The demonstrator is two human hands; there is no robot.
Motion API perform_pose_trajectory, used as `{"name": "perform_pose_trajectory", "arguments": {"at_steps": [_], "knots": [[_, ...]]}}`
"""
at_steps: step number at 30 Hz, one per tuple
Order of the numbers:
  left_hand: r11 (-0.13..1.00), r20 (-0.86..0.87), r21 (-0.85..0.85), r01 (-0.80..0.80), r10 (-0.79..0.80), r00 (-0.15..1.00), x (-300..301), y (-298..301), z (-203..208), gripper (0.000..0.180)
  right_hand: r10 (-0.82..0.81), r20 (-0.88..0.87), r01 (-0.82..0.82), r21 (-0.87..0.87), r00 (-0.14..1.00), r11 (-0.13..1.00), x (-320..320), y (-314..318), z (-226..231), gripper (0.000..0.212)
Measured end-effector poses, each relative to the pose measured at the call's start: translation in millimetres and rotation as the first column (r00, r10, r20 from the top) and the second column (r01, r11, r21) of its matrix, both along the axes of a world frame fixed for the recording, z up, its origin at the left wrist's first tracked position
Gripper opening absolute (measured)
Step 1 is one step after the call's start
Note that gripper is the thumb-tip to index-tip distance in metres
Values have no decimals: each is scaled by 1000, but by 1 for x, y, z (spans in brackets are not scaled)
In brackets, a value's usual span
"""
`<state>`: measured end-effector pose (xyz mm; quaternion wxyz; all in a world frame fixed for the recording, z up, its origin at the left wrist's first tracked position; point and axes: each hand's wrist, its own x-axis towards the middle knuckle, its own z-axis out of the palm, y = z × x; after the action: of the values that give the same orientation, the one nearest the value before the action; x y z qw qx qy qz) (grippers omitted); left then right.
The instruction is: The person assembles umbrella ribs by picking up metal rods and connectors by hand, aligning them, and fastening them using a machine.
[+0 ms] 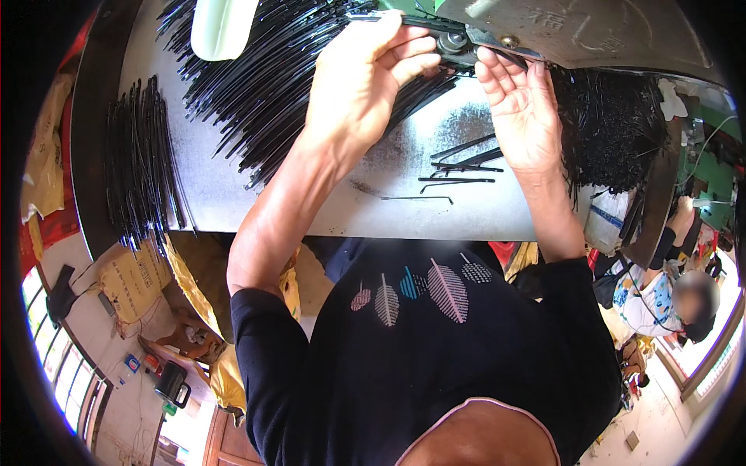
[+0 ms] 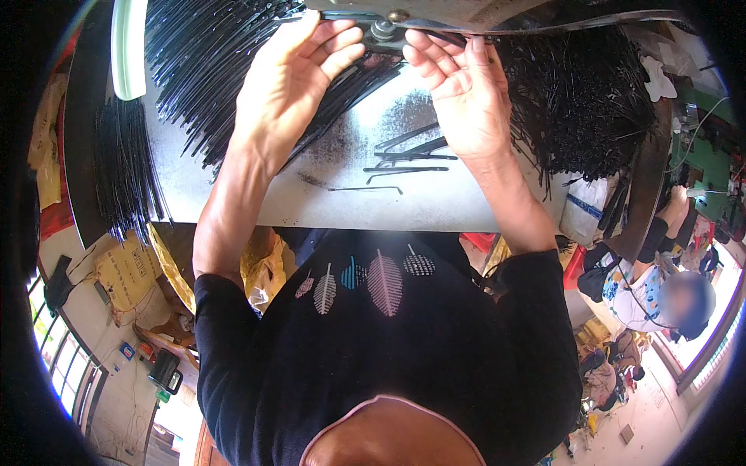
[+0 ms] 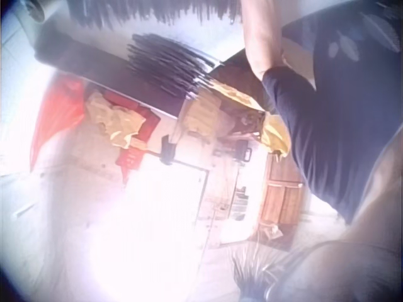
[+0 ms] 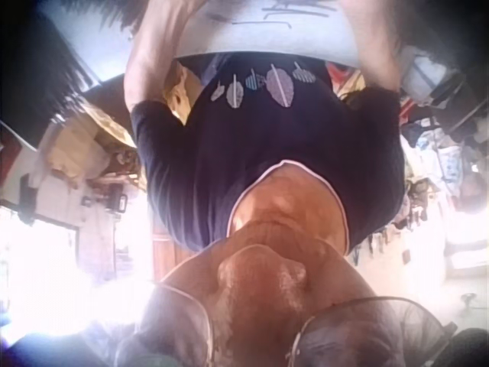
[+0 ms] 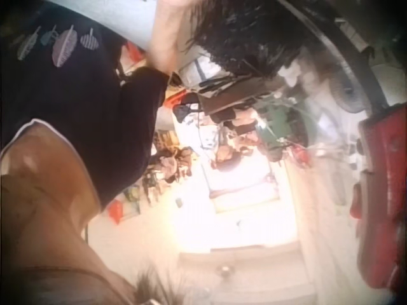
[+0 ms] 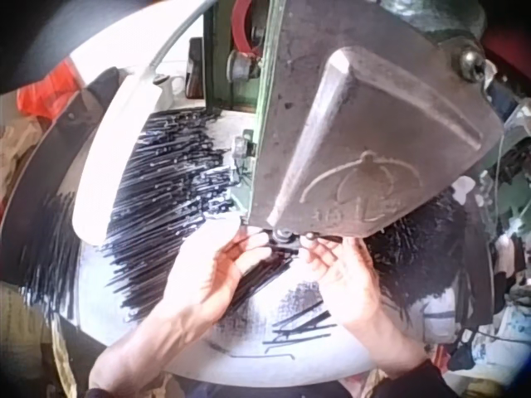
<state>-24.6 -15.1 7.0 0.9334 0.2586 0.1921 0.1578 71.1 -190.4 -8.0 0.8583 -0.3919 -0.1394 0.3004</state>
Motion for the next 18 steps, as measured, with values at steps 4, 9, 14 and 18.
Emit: {"name": "perform_pose_trajectory", "arguments": {"at_steps": [4, 9, 14, 18], "knots": [[994, 39, 103, -25, 22, 999, 6, -7, -10, 22, -49, 30, 50, -11, 998, 999, -8, 2, 1, 31], [972, 45, 186, -143, 137, 990, 12, -18, -4, 18, -89, 91, 93, -43, 992, 995, -8, 2, 0, 31], [947, 107, 217, -238, 219, 970, 15, -25, -11, 17, -84, 85, 92, -98, 993, 991, -5, 0, 3, 31], [950, 81, 201, -237, 225, 971, 17, -26, -6, 16, -75, 115, 85, -85, 991, 993, -3, -1, 4, 32]]}}
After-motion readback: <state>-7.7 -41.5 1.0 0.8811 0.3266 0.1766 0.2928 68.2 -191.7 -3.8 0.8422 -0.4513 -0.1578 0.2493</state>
